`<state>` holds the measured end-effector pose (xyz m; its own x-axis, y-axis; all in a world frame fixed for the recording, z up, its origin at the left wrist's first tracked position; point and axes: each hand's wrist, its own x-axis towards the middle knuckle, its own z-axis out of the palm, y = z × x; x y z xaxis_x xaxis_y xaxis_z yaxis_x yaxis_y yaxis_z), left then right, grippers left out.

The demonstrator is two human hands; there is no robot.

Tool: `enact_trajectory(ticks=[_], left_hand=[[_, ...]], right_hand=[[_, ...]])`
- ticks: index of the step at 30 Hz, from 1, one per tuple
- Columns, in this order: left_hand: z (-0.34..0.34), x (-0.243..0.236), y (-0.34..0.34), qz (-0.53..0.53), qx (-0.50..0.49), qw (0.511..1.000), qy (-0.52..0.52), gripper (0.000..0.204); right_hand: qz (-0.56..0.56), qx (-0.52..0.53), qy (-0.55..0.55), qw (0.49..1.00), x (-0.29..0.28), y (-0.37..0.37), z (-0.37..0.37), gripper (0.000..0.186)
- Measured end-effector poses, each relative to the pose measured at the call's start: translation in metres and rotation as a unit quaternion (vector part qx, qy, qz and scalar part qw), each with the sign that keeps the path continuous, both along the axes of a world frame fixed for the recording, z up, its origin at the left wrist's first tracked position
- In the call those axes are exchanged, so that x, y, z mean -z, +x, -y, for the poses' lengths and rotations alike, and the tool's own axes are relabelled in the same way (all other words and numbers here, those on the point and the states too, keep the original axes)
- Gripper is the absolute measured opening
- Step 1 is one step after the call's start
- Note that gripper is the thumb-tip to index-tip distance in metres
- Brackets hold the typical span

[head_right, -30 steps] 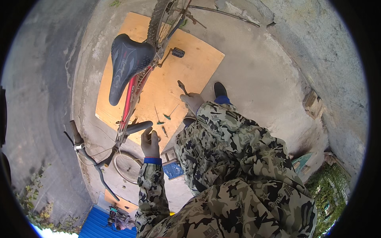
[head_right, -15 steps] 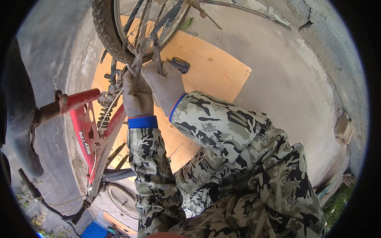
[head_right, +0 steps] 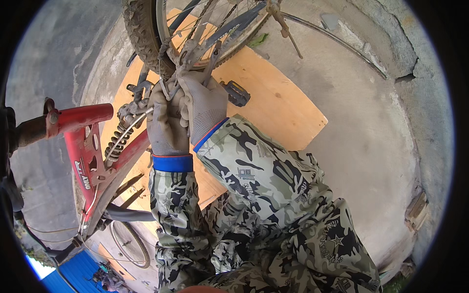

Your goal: The person repairs the rear brake cable on a red mountain bike. They use pliers to cut the cable, then thread the cable through the brake mechanism and handlebar housing, and finally secure it with a ferrule and bolt.

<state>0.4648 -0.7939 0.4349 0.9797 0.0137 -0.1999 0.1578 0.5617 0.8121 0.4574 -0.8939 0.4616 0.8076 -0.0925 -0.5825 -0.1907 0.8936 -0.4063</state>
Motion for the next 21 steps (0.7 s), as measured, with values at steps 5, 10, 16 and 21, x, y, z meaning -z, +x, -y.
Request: enact_trajectory(ticks=[5, 10, 16, 21], left_hand=[[0.126, -0.078, 0.055, 0.103, 0.39, 0.912, -0.072, 0.038], [0.178, -0.09, 0.084, 0.074, 0.446, 0.892, -0.017, 0.031], [0.179, -0.084, 0.088, 0.071, 0.481, 0.863, -0.137, 0.03], [0.175, -0.084, 0.092, 0.08, 0.452, 0.883, -0.094, 0.039]], right_hand=[[0.007, 0.169, 0.032, 0.985, -0.074, 0.006, 0.124, 0.018], [0.027, 0.285, 0.051, 0.957, -0.092, 0.012, 0.164, 0.016], [0.061, 0.268, 0.0, 0.962, -0.084, 0.015, 0.16, 0.031], [0.096, 0.278, -0.025, 0.955, -0.083, 0.016, 0.159, 0.032]])
